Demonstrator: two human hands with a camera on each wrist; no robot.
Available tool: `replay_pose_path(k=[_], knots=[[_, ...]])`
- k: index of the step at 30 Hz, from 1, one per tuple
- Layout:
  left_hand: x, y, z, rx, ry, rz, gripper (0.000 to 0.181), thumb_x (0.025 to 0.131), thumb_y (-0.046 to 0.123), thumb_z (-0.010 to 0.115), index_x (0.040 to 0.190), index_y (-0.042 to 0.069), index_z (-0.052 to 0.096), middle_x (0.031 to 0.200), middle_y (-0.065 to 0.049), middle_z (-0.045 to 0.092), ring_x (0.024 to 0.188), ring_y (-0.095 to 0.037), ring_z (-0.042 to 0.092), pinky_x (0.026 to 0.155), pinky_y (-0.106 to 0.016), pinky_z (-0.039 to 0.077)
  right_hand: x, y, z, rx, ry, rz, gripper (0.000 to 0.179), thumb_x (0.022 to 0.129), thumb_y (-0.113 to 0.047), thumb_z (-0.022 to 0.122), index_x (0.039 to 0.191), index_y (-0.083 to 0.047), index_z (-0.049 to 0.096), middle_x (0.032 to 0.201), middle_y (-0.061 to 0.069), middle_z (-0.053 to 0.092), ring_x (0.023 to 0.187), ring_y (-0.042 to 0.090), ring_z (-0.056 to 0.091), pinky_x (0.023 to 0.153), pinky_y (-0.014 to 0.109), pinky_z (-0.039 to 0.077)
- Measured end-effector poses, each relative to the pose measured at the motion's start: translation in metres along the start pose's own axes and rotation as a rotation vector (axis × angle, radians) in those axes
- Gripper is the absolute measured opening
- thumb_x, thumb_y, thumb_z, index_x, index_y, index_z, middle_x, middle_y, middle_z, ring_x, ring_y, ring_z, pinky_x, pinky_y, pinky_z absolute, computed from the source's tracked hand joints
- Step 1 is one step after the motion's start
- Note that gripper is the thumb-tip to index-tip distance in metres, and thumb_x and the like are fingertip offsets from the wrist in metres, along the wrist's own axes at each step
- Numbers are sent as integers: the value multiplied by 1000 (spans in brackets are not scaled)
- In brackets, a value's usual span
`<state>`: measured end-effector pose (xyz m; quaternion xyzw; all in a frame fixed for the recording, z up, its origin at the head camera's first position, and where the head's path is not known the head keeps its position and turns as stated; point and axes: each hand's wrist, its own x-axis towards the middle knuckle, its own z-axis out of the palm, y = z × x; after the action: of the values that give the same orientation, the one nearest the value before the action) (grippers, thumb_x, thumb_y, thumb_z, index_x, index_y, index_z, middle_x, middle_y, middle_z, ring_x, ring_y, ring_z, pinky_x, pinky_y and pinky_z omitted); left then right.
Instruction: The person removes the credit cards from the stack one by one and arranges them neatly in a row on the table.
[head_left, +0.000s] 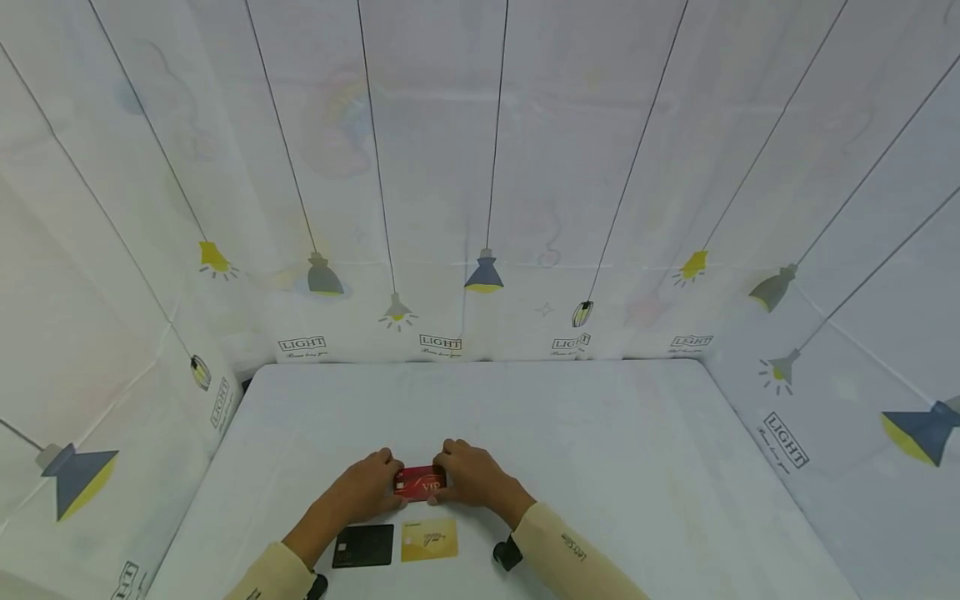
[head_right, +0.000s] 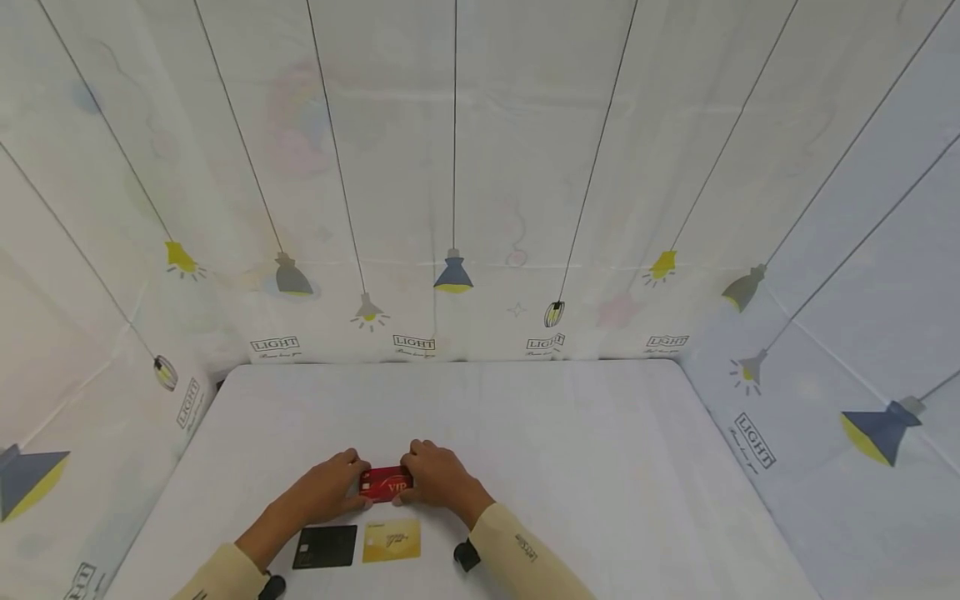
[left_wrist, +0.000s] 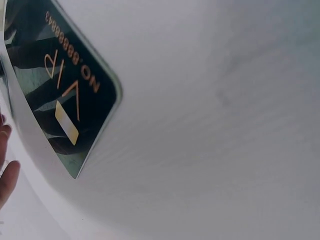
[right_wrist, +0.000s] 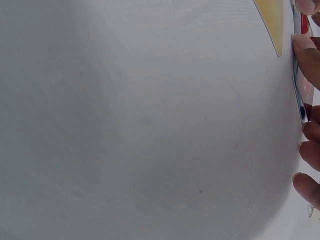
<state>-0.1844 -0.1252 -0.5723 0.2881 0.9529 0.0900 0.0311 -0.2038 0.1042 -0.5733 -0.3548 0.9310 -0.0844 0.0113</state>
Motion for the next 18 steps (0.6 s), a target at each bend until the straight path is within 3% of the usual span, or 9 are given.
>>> replay_pose_path(k=[10, 18], knots=[[-2, 3, -6, 0, 25, 10, 44, 77, 44, 75, 104, 12, 65, 84, 5, 51, 69, -6, 45, 62, -25, 47, 0, -1, -1, -14, -10, -3, 65, 69, -65, 69, 112, -17, 66, 92, -8, 52, 78, 6, 46, 70, 21, 45], [1, 3, -10, 41, 21, 18, 46, 76, 48, 74, 103, 12, 65, 81, 5, 49, 67, -7, 44, 60, -25, 45, 0, 0, 0, -37, 4, 1, 61, 71, -64, 68, 111, -18, 66, 92, -8, 53, 76, 6, 45, 67, 20, 43]])
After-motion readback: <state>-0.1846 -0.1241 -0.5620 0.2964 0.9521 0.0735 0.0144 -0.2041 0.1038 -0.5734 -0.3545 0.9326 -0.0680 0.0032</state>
